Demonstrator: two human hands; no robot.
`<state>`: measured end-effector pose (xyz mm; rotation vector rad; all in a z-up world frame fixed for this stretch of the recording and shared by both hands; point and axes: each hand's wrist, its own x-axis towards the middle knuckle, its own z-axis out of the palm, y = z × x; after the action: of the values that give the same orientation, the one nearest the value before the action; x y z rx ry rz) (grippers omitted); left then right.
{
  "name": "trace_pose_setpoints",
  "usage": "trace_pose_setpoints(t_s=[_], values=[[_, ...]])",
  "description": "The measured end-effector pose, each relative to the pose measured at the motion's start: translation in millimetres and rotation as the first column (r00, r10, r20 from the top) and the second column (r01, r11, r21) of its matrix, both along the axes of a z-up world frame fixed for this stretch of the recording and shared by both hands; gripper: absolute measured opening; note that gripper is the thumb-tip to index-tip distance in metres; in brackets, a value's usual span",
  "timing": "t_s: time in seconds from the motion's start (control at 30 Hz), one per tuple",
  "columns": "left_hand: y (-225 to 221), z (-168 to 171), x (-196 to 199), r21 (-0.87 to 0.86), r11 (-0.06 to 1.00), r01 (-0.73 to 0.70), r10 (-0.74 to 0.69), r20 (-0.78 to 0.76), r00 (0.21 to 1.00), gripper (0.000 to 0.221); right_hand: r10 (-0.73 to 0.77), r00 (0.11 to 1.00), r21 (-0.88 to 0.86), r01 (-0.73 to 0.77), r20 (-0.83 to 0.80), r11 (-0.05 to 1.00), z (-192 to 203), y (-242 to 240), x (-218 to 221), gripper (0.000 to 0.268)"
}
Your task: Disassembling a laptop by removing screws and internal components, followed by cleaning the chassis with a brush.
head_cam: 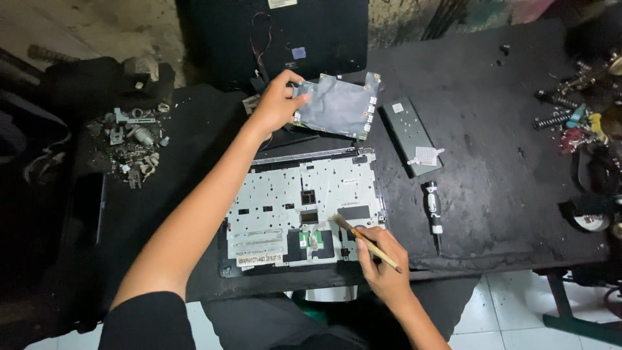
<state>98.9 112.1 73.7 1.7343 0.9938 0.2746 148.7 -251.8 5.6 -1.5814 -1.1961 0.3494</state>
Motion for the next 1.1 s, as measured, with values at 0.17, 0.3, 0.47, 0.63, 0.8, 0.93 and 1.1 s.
trace_pose_setpoints(t_s=[0.17, 0.3, 0.47, 0.63, 0.8, 0.93, 1.1], values=[[19, -19, 6, 0.125, 0.992, -0.014, 0.020, -0.045, 0.999, 0.031, -0.014, 1.000, -0.048, 0.013, -0.013, 0.999, -4, -2, -2, 0.024], [33, -48, 15, 0.248, 0.969, -0.014, 0.041, -0.104, 0.994, 0.041, -0.007, 1.000, -0.034, 0.006, -0.028, 0.999, -3, -1, -1, 0.024], [41, -65, 23, 0.277, 0.961, 0.030, 0.023, -0.186, 0.982, 0.044, -0.008, 1.000, -0.028, 0.008, 0.008, 1.000, -1, 0, -1, 0.023], [18, -31, 24, 0.303, 0.950, 0.077, 0.030, -0.335, 0.942, 0.044, -0.012, 1.000, -0.011, 0.013, 0.014, 1.000, 0, 2, -2, 0.023], [16, -27, 28, 0.401, 0.910, 0.104, 0.066, -0.387, 0.920, 0.041, -0.020, 1.000, 0.006, 0.019, 0.015, 1.000, 3, 4, -2, 0.024], [10, -24, 26, 0.488, 0.865, 0.116, 0.082, -0.367, 0.927, 0.038, -0.021, 1.000, 0.004, 0.021, 0.015, 1.000, 2, 3, -2, 0.025], [8, -25, 25, 0.560, 0.812, 0.162, 0.095, -0.401, 0.911, 0.035, -0.019, 0.999, 0.002, 0.019, 0.037, 1.000, 4, 4, -2, 0.022]])
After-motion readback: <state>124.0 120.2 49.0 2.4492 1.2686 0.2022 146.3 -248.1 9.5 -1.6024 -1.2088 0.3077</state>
